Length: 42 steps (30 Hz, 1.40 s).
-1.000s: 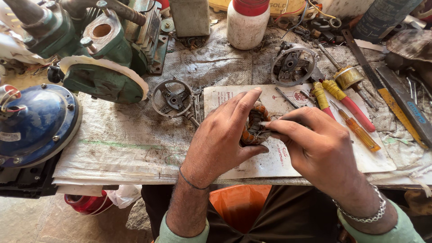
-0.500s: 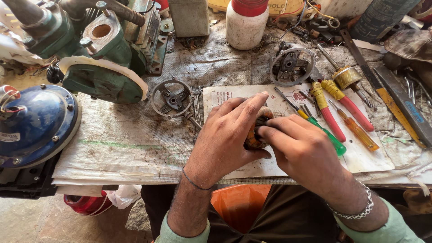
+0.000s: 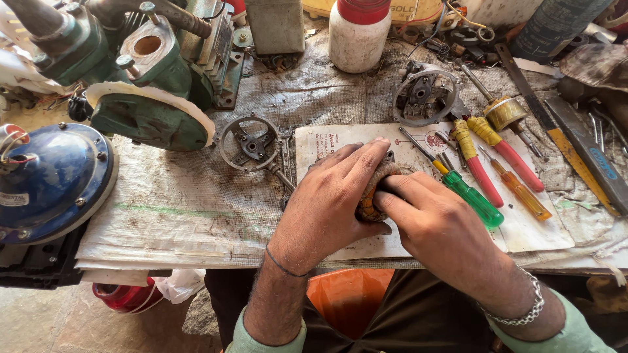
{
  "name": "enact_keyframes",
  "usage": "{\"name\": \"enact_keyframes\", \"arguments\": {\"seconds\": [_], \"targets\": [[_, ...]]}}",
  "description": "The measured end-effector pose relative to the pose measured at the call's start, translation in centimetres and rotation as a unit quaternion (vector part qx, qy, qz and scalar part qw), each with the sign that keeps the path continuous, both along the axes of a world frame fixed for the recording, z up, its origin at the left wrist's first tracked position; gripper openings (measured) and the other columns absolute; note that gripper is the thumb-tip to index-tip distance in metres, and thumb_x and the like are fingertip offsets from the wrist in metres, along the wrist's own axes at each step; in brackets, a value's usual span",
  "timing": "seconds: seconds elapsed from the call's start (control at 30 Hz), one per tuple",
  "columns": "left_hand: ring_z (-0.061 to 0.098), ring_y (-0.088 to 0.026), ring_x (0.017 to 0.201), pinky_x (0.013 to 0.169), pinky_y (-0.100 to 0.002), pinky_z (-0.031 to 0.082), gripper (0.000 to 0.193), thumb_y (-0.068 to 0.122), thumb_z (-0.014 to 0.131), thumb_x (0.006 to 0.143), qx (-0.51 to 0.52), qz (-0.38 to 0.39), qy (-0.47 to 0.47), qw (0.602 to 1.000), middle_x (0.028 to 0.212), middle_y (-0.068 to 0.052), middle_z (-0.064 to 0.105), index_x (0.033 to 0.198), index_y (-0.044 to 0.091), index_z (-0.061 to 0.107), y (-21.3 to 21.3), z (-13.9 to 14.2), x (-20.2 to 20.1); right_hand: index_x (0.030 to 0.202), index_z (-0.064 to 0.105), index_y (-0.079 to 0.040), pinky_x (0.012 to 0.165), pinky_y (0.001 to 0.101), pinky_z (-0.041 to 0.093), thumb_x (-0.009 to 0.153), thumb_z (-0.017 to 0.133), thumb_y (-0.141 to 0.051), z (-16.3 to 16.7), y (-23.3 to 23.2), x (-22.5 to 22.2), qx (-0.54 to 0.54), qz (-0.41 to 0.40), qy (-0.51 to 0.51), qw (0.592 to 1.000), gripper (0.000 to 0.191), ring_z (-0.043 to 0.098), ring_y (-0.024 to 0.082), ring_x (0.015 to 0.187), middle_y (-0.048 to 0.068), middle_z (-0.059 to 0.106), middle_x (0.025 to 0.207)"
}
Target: The person works on a small electric motor component at a cluttered workbench, holding it with both hands while prying and pulling at its windings and internal parts. Near the end they pick up a screwdriver and use it to lever inside the motor housing.
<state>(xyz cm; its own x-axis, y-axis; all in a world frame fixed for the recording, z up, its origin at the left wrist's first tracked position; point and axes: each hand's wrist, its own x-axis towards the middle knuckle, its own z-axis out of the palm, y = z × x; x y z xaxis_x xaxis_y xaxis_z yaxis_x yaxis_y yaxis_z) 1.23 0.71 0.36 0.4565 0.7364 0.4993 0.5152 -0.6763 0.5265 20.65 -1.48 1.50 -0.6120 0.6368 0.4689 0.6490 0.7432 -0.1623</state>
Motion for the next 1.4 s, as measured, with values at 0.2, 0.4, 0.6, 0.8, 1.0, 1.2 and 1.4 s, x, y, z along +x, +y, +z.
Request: {"name": "enact_keyframes", "arguments": {"seconds": [0.2,0.4,0.6,0.8,1.0,1.2,1.4], "targets": [[0.056,-0.037,0.132,0.109,-0.046,0.048,0.108,0.023,0.096,0.048,0.006,0.011,0.006,1.0,0.143,-0.019,0.058,0.143,0.002,0.049,0.0,0.1,0.1,0.104,0.068,0.004,0.086,0.0418,0.053,0.064,0.061,0.008,0.6,0.0,0.3,-0.007,0.023,-0.024,0.999,0.041,0.063,0.032,0.096,0.015,0.067,0.104],[0.056,-0.038,0.132,0.11,-0.046,0.047,0.105,0.021,0.096,0.05,0.0,0.016,0.005,1.0,0.142,-0.02,0.058,0.142,0.001,0.05,0.0,0.1,0.1,0.098,0.071,-0.002,0.072,0.0398,0.05,0.068,0.065,0.0,0.6,0.1,0.1,0.044,-0.01,-0.059,0.997,0.031,0.063,0.025,0.083,0.006,0.071,0.094],[0.056,-0.038,0.133,0.111,-0.046,0.046,0.101,0.021,0.095,0.053,0.015,0.013,0.01,1.0,0.143,-0.021,0.058,0.142,0.0,0.05,0.1,0.0,0.1,0.084,0.068,-0.008,0.074,0.0396,0.05,0.071,0.068,-0.008,0.6,0.1,-0.4,0.031,-0.04,-0.096,0.994,0.012,0.063,0.025,0.081,0.004,0.066,0.082],[0.055,-0.039,0.134,0.111,-0.047,0.046,0.103,0.022,0.094,0.051,0.018,-0.004,0.006,1.0,0.143,-0.021,0.058,0.142,-0.001,0.05,0.0,0.1,0.0,0.084,0.066,-0.007,0.069,0.0399,0.046,0.07,0.065,-0.004,0.5,-0.2,-0.3,0.073,-0.038,-0.066,0.994,0.014,0.06,0.025,0.076,0.004,0.063,0.079],[0.055,-0.038,0.134,0.112,-0.046,0.046,0.101,0.019,0.093,0.053,0.011,-0.005,0.003,1.0,0.143,-0.021,0.058,0.142,-0.001,0.05,0.0,0.2,-0.1,0.092,0.069,-0.005,0.068,0.0399,0.045,0.069,0.062,-0.004,0.0,-0.4,-0.4,0.105,-0.031,-0.037,0.993,0.024,0.06,0.023,0.079,0.005,0.069,0.092],[0.053,-0.039,0.134,0.11,-0.047,0.045,0.104,0.023,0.094,0.05,0.014,-0.004,0.016,1.0,0.144,-0.021,0.056,0.141,0.0,0.05,-0.1,0.2,0.1,0.084,0.069,-0.006,0.068,0.0429,0.047,0.066,0.067,0.001,-0.9,-0.1,-0.3,-0.006,-0.085,-0.045,0.995,0.02,0.066,0.027,0.076,0.007,0.072,0.084],[0.053,-0.039,0.135,0.111,-0.048,0.044,0.101,0.021,0.094,0.053,0.007,0.0,0.015,1.0,0.144,-0.021,0.056,0.141,-0.001,0.05,-0.1,0.2,0.1,0.101,0.071,-0.002,0.076,0.0424,0.052,0.074,0.068,-0.001,-1.5,-0.6,-0.1,0.009,-0.065,0.067,0.996,0.027,0.071,0.032,0.088,0.015,0.075,0.101]]}}
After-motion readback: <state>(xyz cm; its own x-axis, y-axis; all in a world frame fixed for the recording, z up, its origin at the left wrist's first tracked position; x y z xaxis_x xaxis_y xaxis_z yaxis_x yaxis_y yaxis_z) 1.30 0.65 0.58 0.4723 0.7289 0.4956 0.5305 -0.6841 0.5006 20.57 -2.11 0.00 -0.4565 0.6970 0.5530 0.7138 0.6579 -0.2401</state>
